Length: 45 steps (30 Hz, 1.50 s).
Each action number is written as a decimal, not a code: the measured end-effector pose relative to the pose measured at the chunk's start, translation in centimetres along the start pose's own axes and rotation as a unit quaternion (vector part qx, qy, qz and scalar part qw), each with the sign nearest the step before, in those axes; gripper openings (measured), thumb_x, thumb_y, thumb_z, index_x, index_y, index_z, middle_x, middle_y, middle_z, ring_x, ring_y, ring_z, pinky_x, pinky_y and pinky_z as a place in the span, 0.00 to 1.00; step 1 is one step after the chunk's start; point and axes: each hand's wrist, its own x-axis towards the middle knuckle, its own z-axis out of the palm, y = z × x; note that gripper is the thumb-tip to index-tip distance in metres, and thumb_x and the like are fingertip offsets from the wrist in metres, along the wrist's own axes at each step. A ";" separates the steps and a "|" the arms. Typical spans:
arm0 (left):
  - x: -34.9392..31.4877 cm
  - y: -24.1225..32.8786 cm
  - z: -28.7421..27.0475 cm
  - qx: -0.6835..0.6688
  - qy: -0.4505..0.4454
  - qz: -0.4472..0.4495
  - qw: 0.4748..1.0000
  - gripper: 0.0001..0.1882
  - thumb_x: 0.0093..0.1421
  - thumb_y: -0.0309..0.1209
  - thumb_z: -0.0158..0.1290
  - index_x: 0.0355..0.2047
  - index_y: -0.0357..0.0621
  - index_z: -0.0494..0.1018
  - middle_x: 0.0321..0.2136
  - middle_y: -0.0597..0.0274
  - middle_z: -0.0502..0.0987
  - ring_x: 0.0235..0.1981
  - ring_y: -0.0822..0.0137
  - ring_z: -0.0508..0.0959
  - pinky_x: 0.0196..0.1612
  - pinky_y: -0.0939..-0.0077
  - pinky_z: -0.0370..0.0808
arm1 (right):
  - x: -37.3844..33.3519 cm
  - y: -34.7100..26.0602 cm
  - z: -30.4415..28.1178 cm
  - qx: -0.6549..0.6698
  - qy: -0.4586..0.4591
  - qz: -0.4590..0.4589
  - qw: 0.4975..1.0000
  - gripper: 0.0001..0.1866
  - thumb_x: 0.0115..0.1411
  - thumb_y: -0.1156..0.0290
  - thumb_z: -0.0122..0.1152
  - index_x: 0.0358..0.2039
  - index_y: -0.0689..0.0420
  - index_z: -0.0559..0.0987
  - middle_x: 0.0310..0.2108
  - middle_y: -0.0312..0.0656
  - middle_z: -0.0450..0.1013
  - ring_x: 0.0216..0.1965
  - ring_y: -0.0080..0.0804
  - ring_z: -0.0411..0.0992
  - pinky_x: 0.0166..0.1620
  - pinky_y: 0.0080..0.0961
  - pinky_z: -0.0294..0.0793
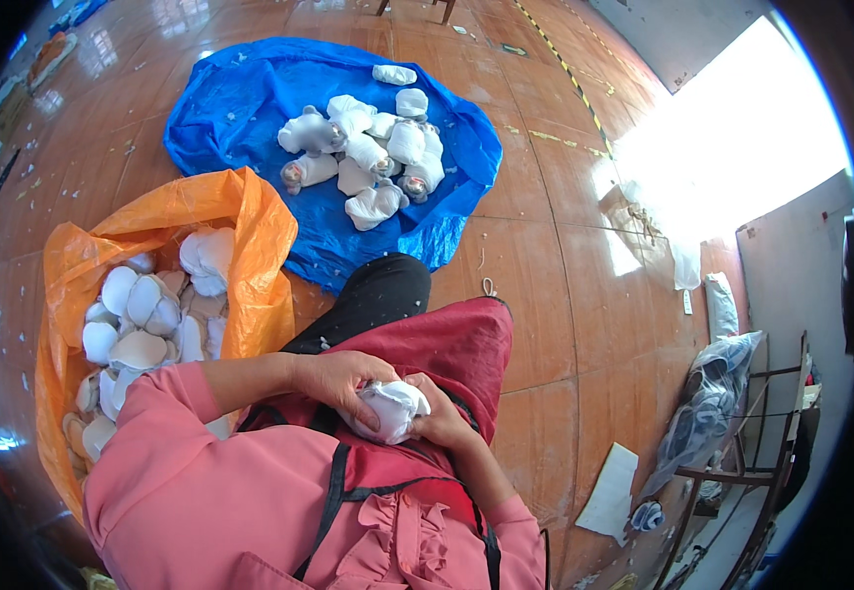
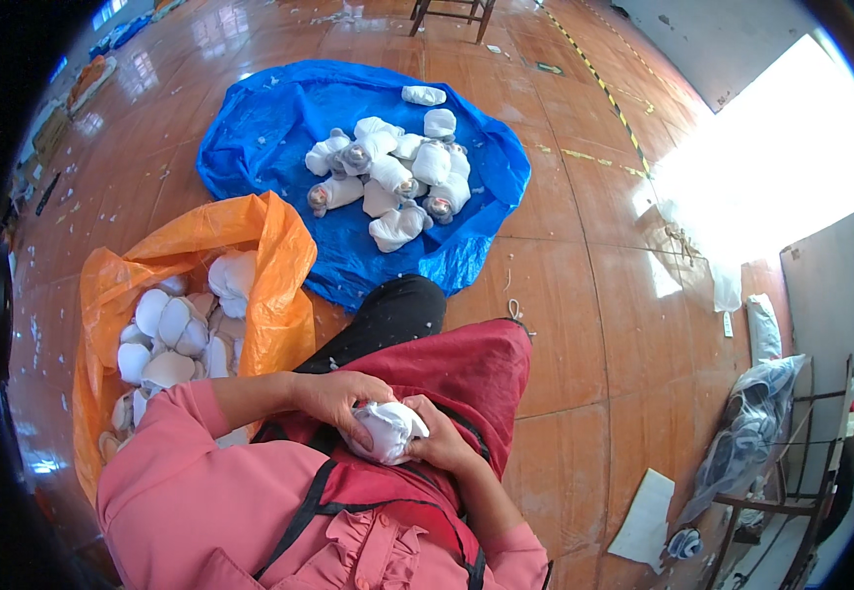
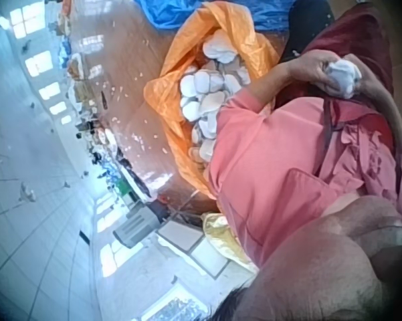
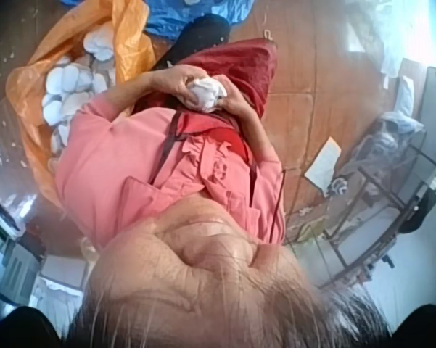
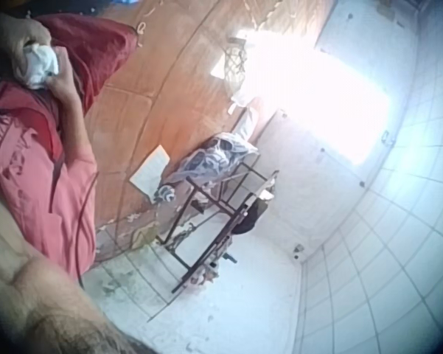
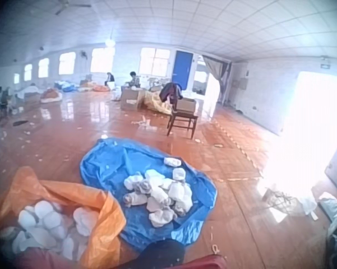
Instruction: The person sits on the floor and repeatedly stuffs white filling into small white fabric pouches, shaping them into plush toys. The person handles each pouch one at a time, pulling the filling from a nearby orange bag and placing the finished items onto a blue tarp.
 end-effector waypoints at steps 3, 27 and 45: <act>-0.1 1.3 0.2 0.022 -0.005 -0.031 0.999 0.29 0.45 0.40 0.70 0.45 0.41 0.74 0.39 0.57 0.74 0.45 0.59 0.74 0.50 0.68 0.69 | 0.4 -0.3 0.0 -0.044 -0.003 -0.002 0.999 0.30 0.43 0.73 0.74 0.46 0.54 0.68 0.43 0.34 0.67 0.46 0.25 0.66 0.53 0.23 0.66; -0.2 0.9 3.1 -0.004 0.172 -0.085 0.981 0.29 0.41 0.35 0.72 0.42 0.39 0.75 0.38 0.57 0.77 0.41 0.63 0.77 0.46 0.71 0.73 | 0.3 -1.4 -0.4 0.019 -0.027 0.013 0.999 0.27 0.47 0.67 0.74 0.46 0.54 0.70 0.41 0.32 0.69 0.42 0.21 0.67 0.46 0.21 0.68; -0.6 -0.3 0.8 0.213 0.260 -0.017 0.942 0.26 0.43 0.26 0.66 0.45 0.44 0.74 0.40 0.55 0.76 0.44 0.54 0.77 0.48 0.66 0.73 | 5.5 -1.2 0.8 -0.073 0.115 0.040 0.990 0.21 0.46 0.85 0.64 0.41 0.55 0.71 0.36 0.35 0.72 0.39 0.24 0.71 0.43 0.23 0.72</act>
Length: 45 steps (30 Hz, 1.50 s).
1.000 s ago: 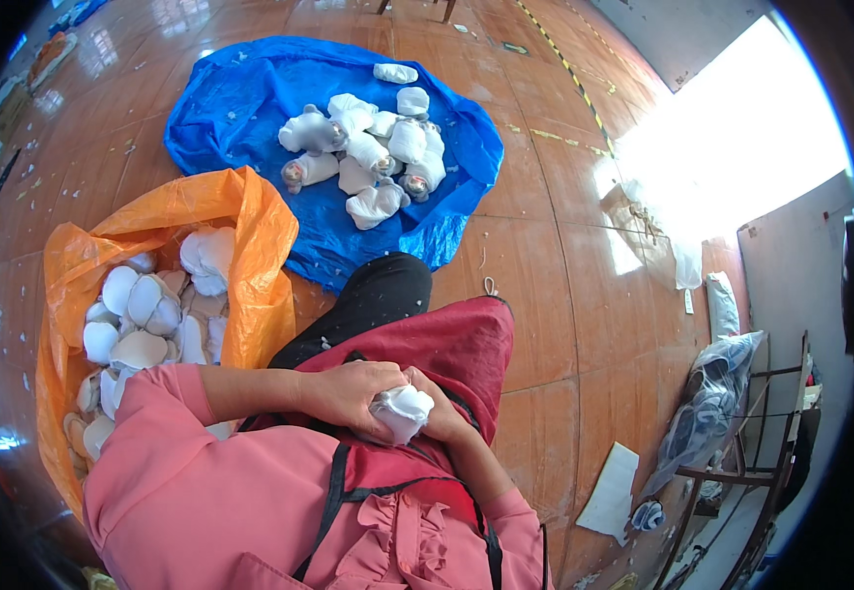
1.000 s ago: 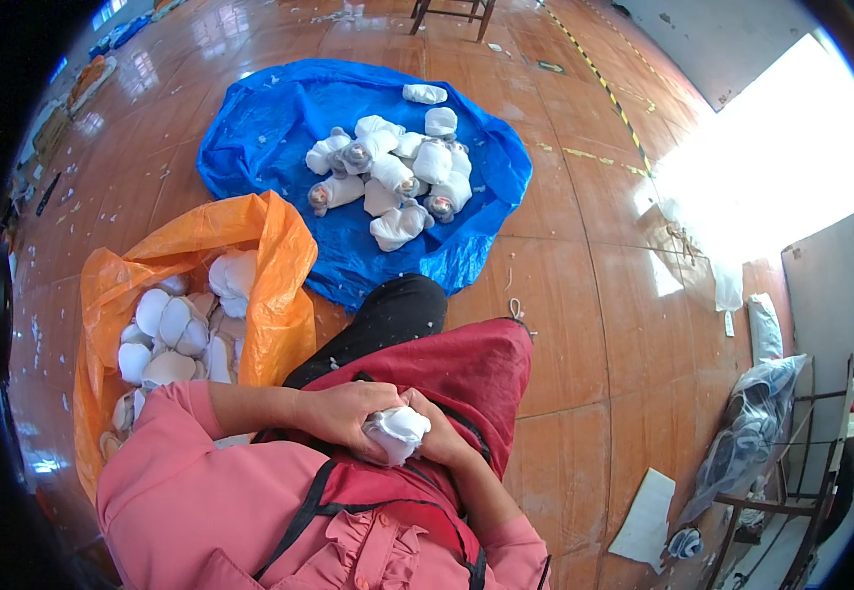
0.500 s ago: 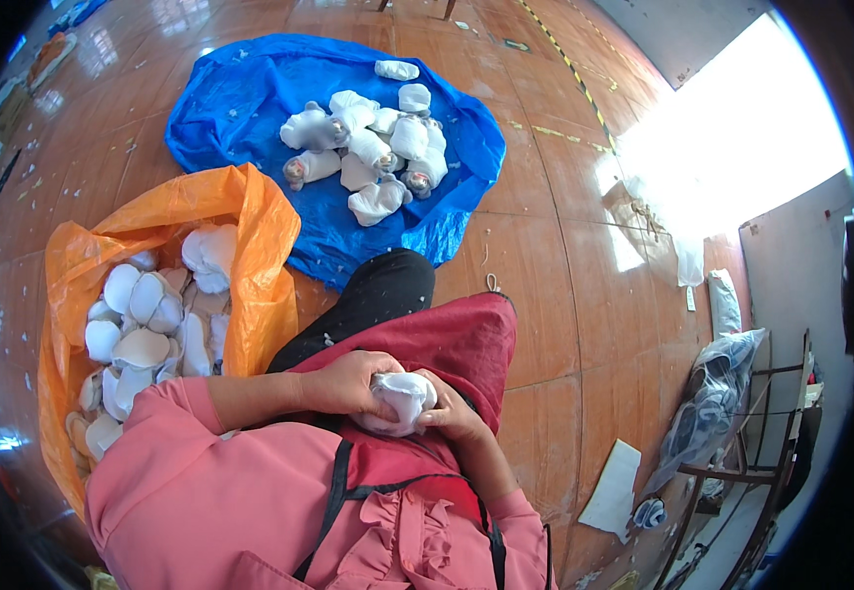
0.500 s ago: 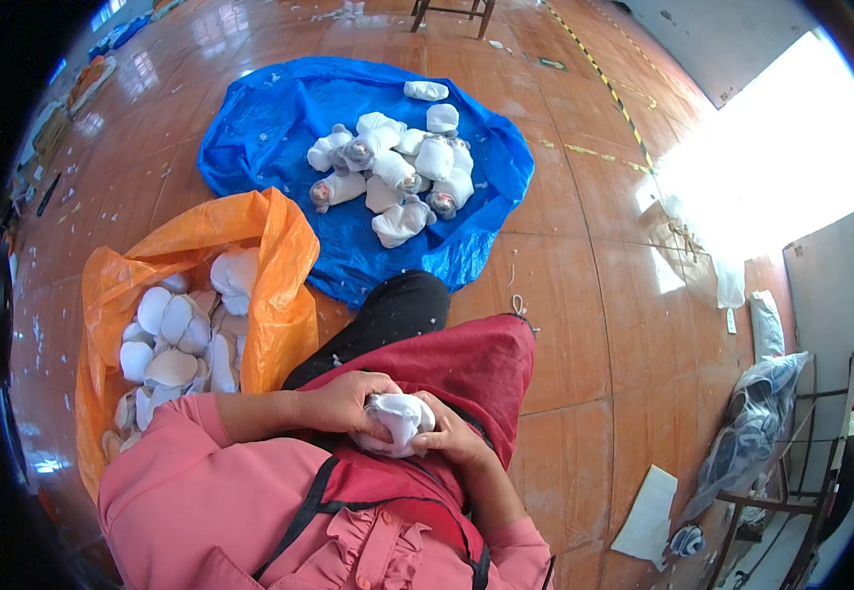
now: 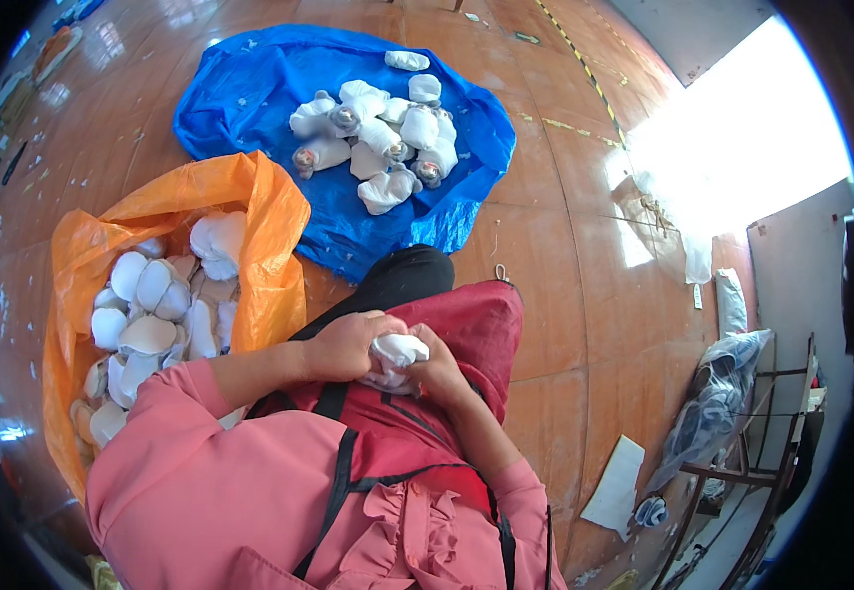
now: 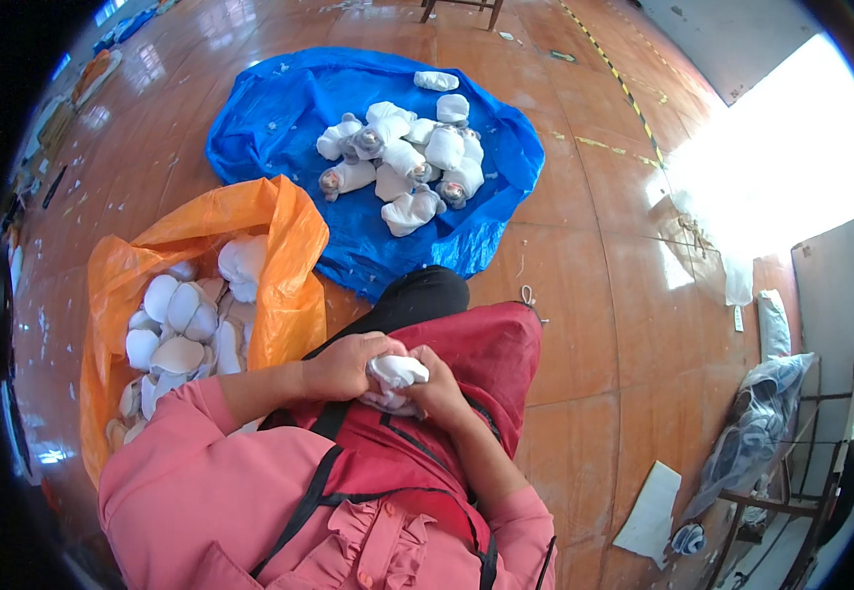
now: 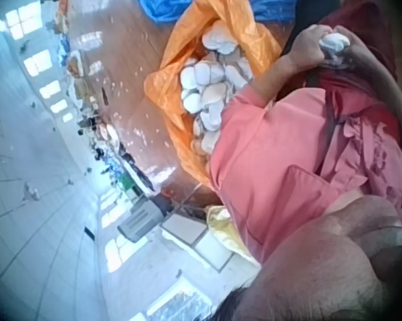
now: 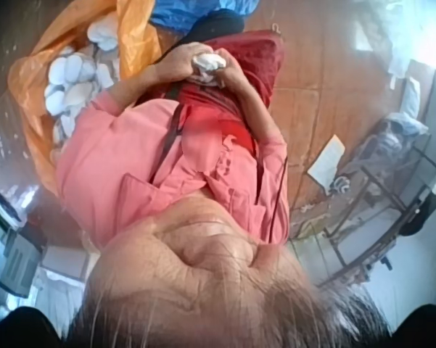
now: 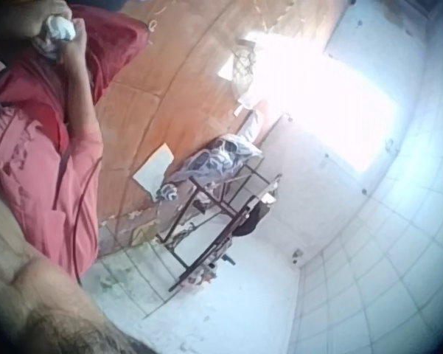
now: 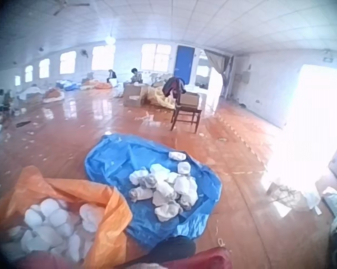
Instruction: The person sits on the floor and repeatedly stuffs white filling into small white fabric pouches, shaping them into plush toys. The person handles each pouch one at a time, pulling the filling from a nearby orange bag and placing the finished items onto a blue tarp.
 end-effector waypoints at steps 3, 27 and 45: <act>0.3 -1.9 -0.3 -0.077 -0.007 0.034 0.996 0.24 0.45 0.21 0.66 0.44 0.46 0.73 0.38 0.58 0.74 0.42 0.57 0.76 0.46 0.70 0.72 | 1.4 0.1 -0.2 0.081 -0.001 0.030 0.996 0.20 0.46 0.86 0.63 0.40 0.56 0.71 0.35 0.38 0.73 0.37 0.27 0.73 0.40 0.24 0.74; -1.3 -3.5 -0.4 0.040 0.008 0.218 0.975 0.12 0.47 0.21 0.62 0.33 0.47 0.77 0.36 0.56 0.74 0.39 0.54 0.76 0.41 0.67 0.74 | -0.1 1.3 -0.3 -0.027 -0.017 -0.062 0.998 0.24 0.46 0.75 0.76 0.40 0.57 0.72 0.34 0.32 0.71 0.37 0.20 0.70 0.42 0.20 0.71; 0.5 -2.7 -1.4 0.073 -0.075 0.025 0.994 0.18 0.51 0.29 0.61 0.42 0.40 0.71 0.38 0.52 0.74 0.42 0.52 0.76 0.45 0.62 0.72 | 1.8 2.9 0.7 -0.183 0.122 -0.155 0.963 0.11 0.49 0.82 0.66 0.29 0.55 0.72 0.27 0.29 0.67 0.30 0.16 0.63 0.34 0.17 0.66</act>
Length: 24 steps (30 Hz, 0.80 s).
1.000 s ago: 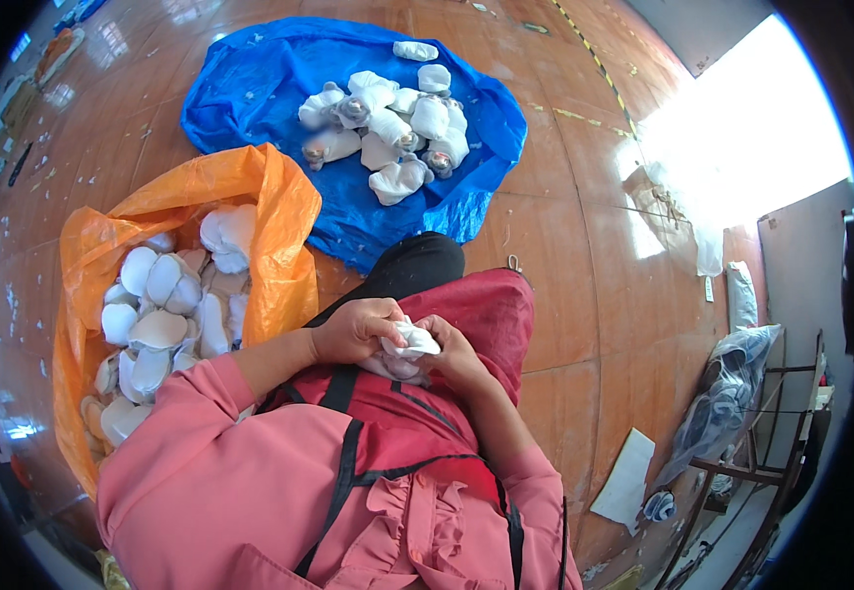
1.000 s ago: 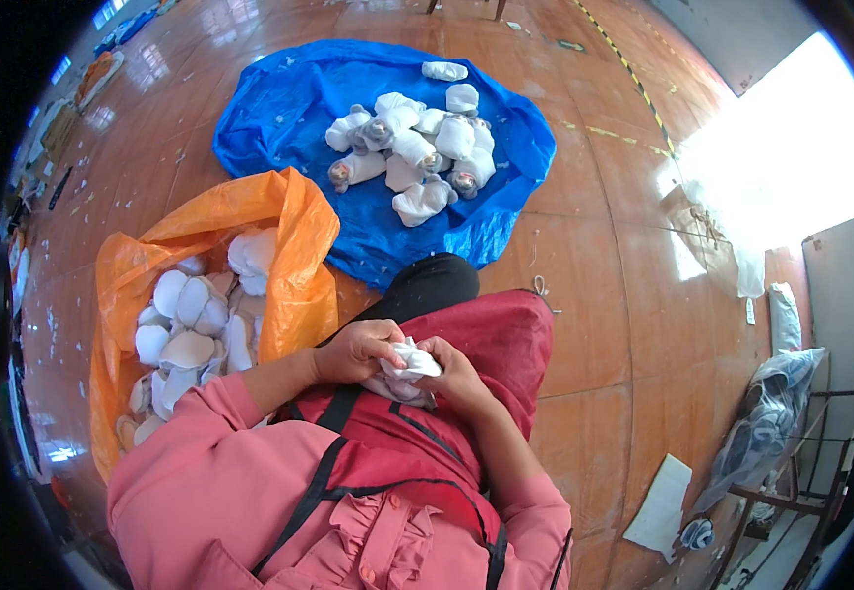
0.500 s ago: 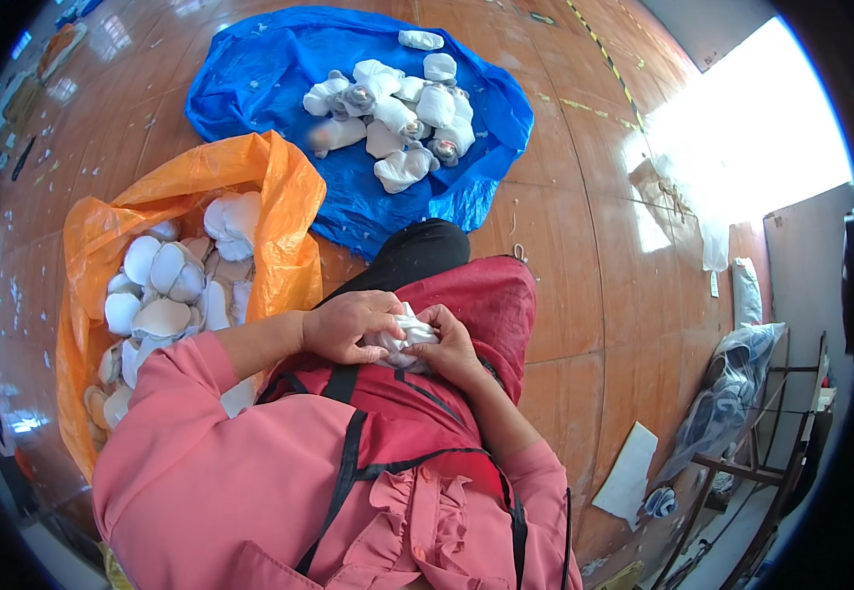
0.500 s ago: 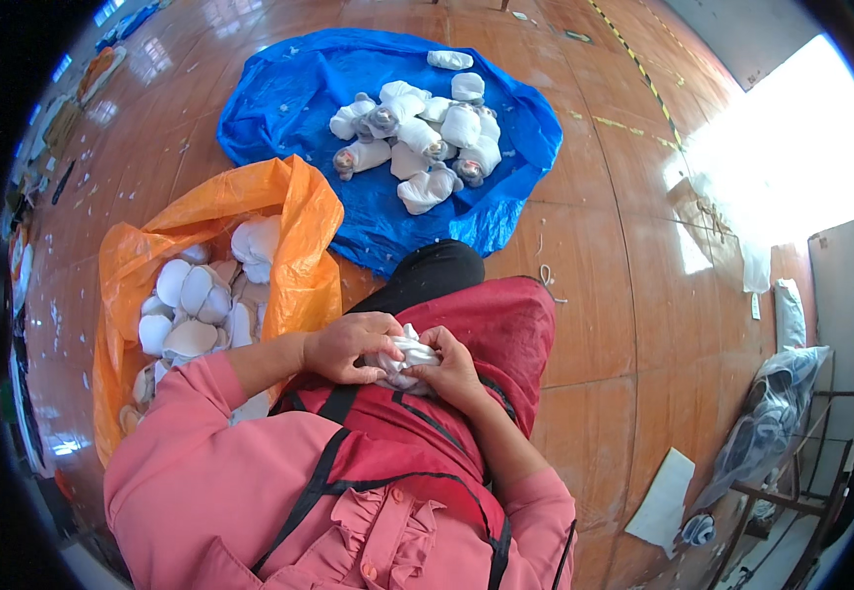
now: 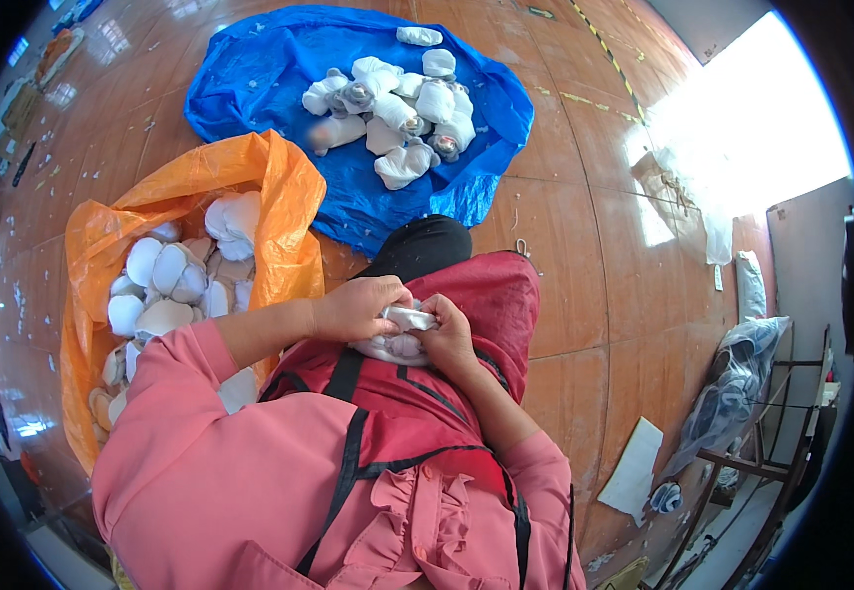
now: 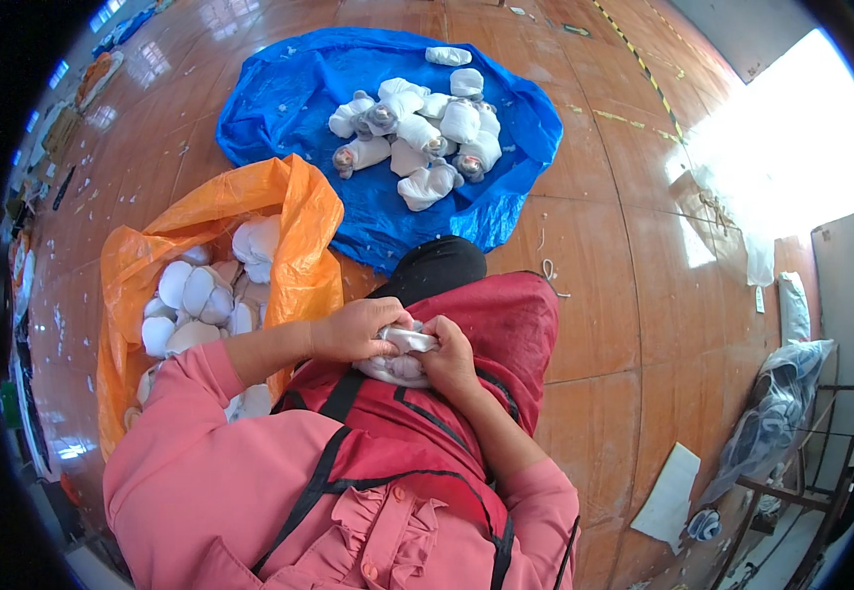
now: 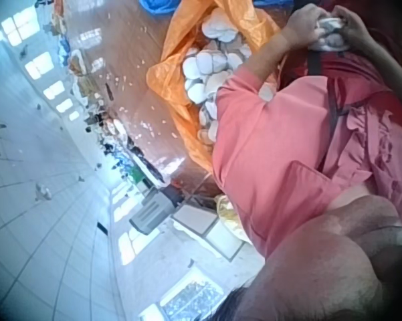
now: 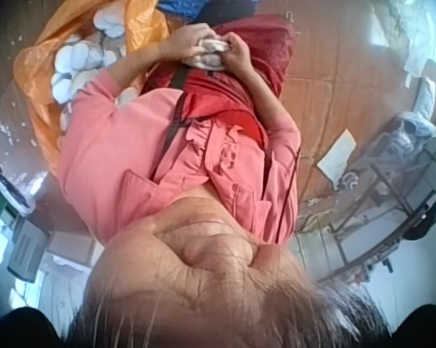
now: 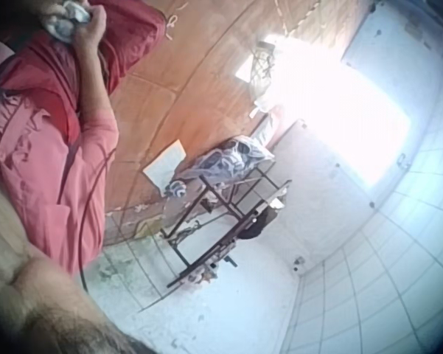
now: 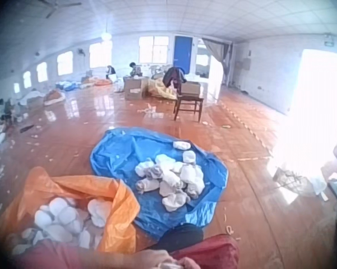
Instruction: The person sits on the floor and repeatedly stuffs white filling into small white fabric pouches, shaping them into plush toys. The person handles each pouch one at a time, pulling the filling from a nearby orange bag and placing the finished items onto a blue tarp.
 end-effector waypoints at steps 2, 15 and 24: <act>0.2 0.0 -0.2 0.004 -0.014 -0.017 1.000 0.18 0.50 0.30 0.62 0.41 0.39 0.71 0.37 0.51 0.74 0.42 0.51 0.76 0.45 0.62 0.72 | -0.2 -1.0 -0.5 0.001 -0.015 -0.007 1.000 0.10 0.51 0.79 0.66 0.31 0.57 0.73 0.28 0.35 0.69 0.30 0.24 0.67 0.35 0.23 0.68; 0.5 -0.9 3.5 0.159 0.176 0.112 0.965 0.14 0.49 0.25 0.59 0.33 0.39 0.66 0.29 0.51 0.68 0.29 0.50 0.74 0.29 0.61 0.71 | -2.7 1.0 -2.6 0.096 -0.080 -0.077 0.989 0.14 0.60 0.78 0.59 0.47 0.59 0.76 0.48 0.42 0.71 0.53 0.33 0.69 0.56 0.26 0.67; 0.2 -1.1 4.5 0.181 0.246 0.168 0.937 0.14 0.48 0.23 0.59 0.33 0.39 0.67 0.29 0.53 0.71 0.29 0.53 0.76 0.29 0.65 0.75 | -2.5 -1.1 -4.1 0.190 -0.096 0.062 0.975 0.12 0.65 0.72 0.58 0.48 0.59 0.76 0.43 0.38 0.75 0.45 0.27 0.71 0.49 0.23 0.70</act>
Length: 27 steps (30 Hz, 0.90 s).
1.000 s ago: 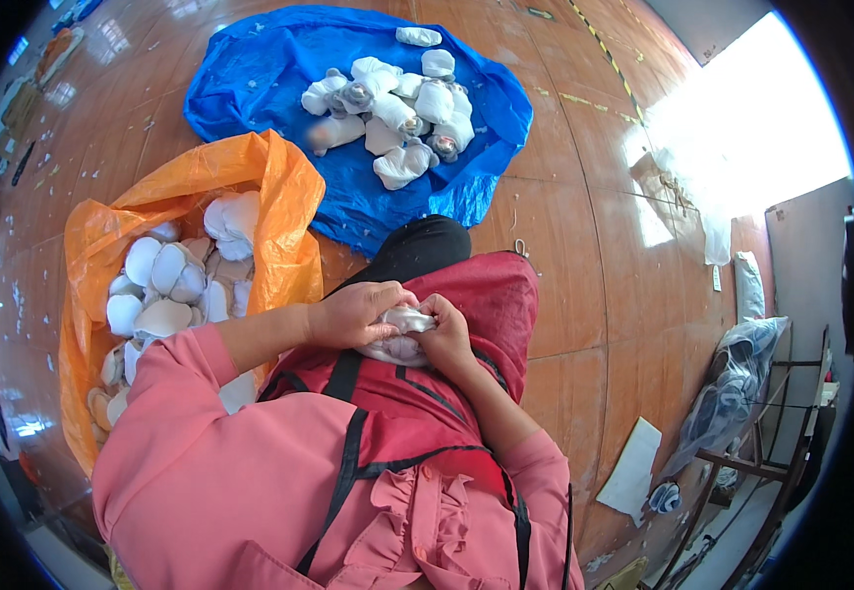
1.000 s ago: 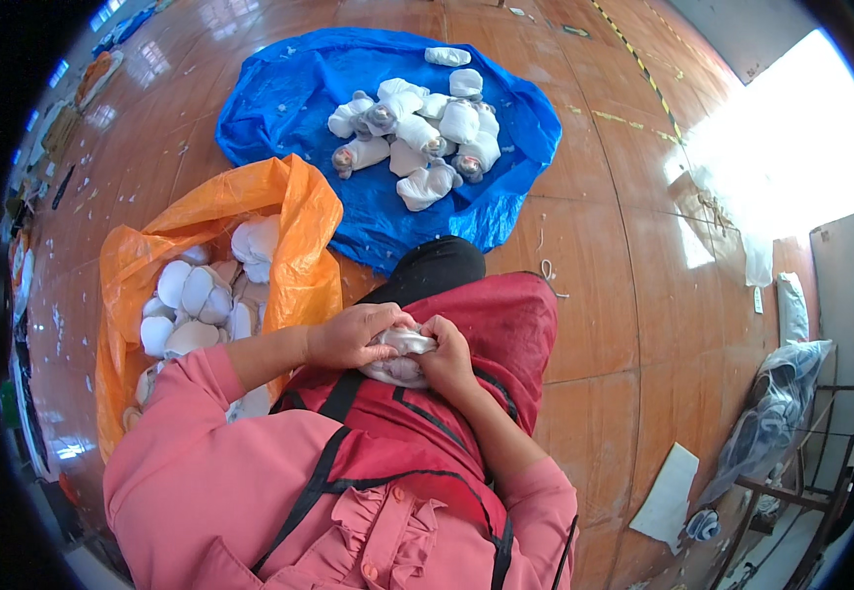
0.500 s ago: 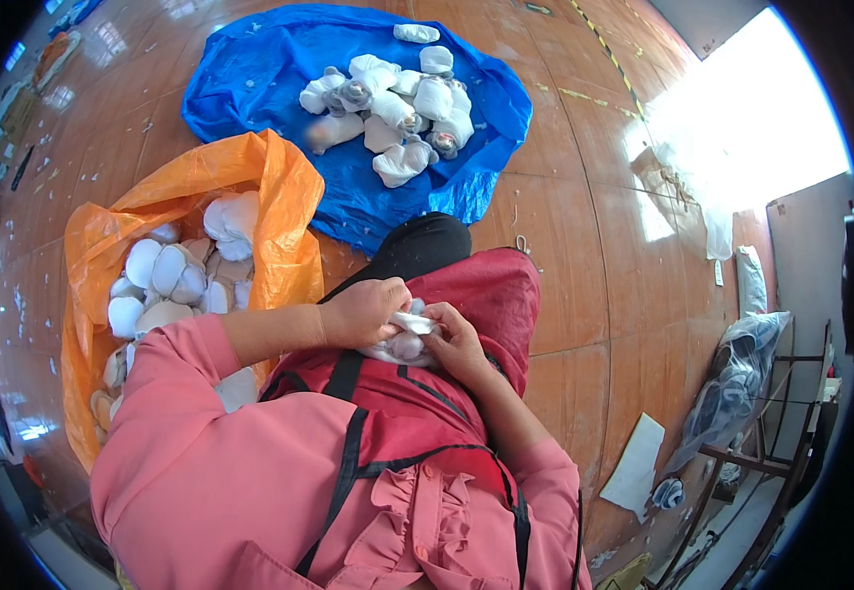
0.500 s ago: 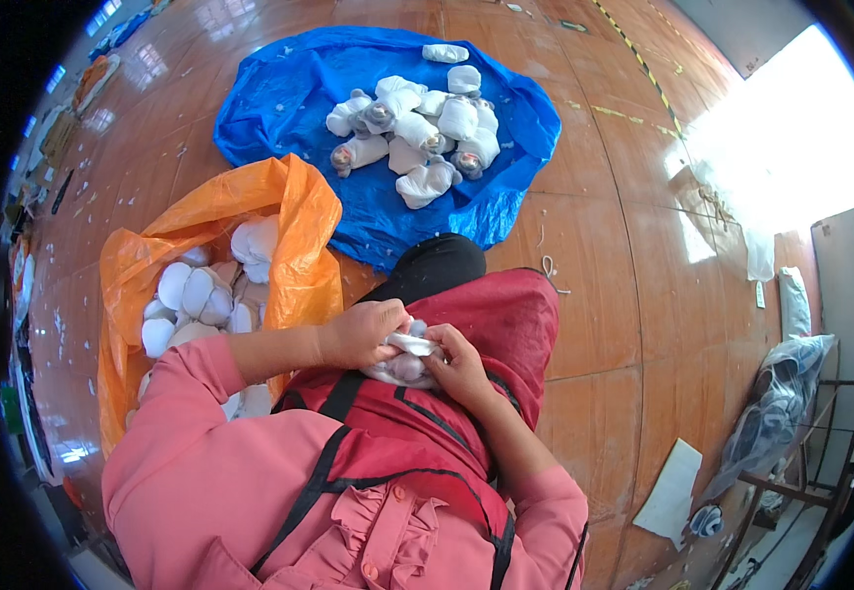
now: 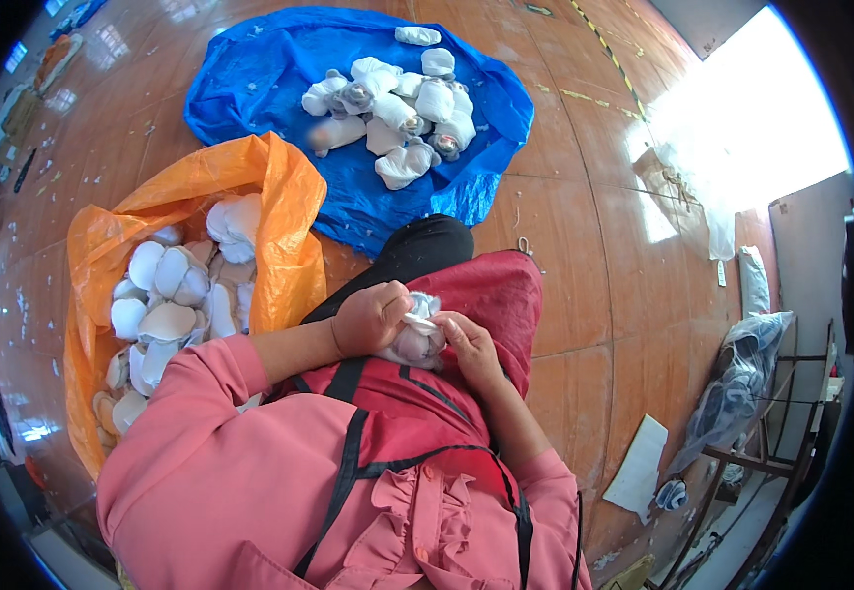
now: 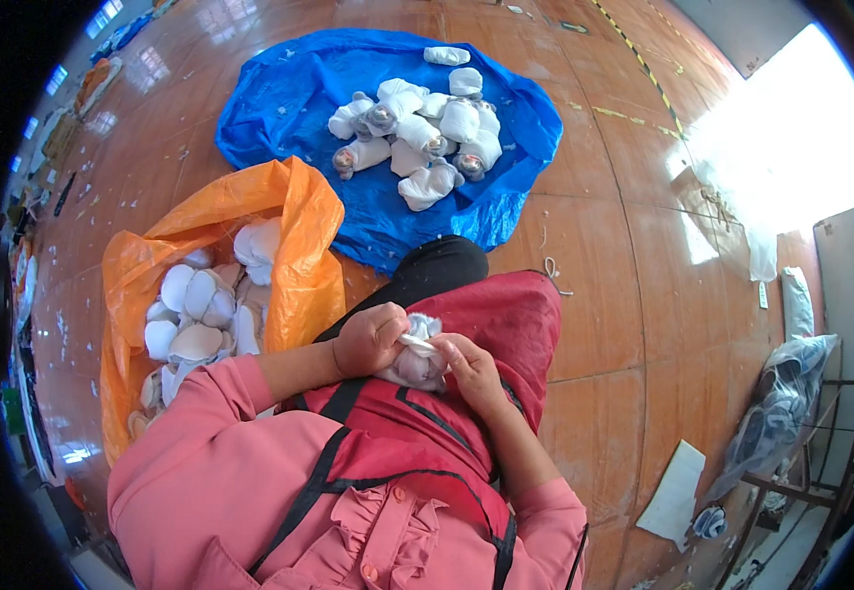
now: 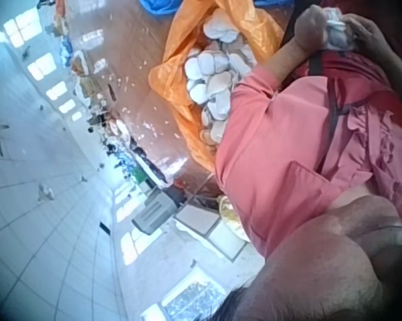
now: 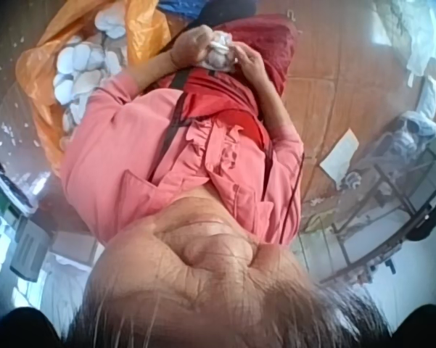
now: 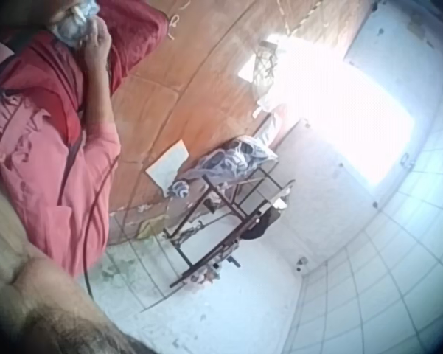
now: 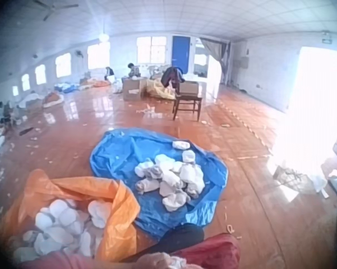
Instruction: The person sits on the floor and repeatedly stuffs white filling into small white fabric pouches, shaping them into plush toys. The person handles each pouch one at a time, pulling the filling from a nearby orange bag and placing the finished items onto a blue tarp.
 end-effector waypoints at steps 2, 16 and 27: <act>-0.2 0.1 -0.2 -0.001 0.001 0.023 1.000 0.14 0.47 0.23 0.60 0.33 0.40 0.68 0.30 0.53 0.72 0.30 0.54 0.77 0.30 0.66 0.76 | 0.5 0.4 0.3 0.084 0.029 -0.002 0.996 0.12 0.65 0.72 0.57 0.49 0.59 0.75 0.40 0.36 0.75 0.41 0.22 0.71 0.44 0.19 0.71; -0.1 0.0 -0.7 0.013 0.037 0.105 0.994 0.20 0.47 0.25 0.63 0.37 0.41 0.66 0.32 0.53 0.74 0.29 0.55 0.78 0.29 0.66 0.76 | 2.3 0.5 -0.6 -0.057 0.011 -0.091 0.994 0.19 0.55 0.78 0.68 0.47 0.57 0.76 0.32 0.29 0.72 0.31 0.16 0.70 0.34 0.16 0.71; 0.1 -0.2 -0.2 -0.068 0.056 0.014 0.996 0.20 0.44 0.22 0.62 0.37 0.43 0.66 0.30 0.55 0.72 0.29 0.55 0.76 0.27 0.66 0.74 | 2.7 -0.7 0.2 -0.056 -0.032 -0.038 0.997 0.11 0.59 0.79 0.63 0.42 0.59 0.74 0.34 0.32 0.72 0.37 0.18 0.70 0.40 0.17 0.72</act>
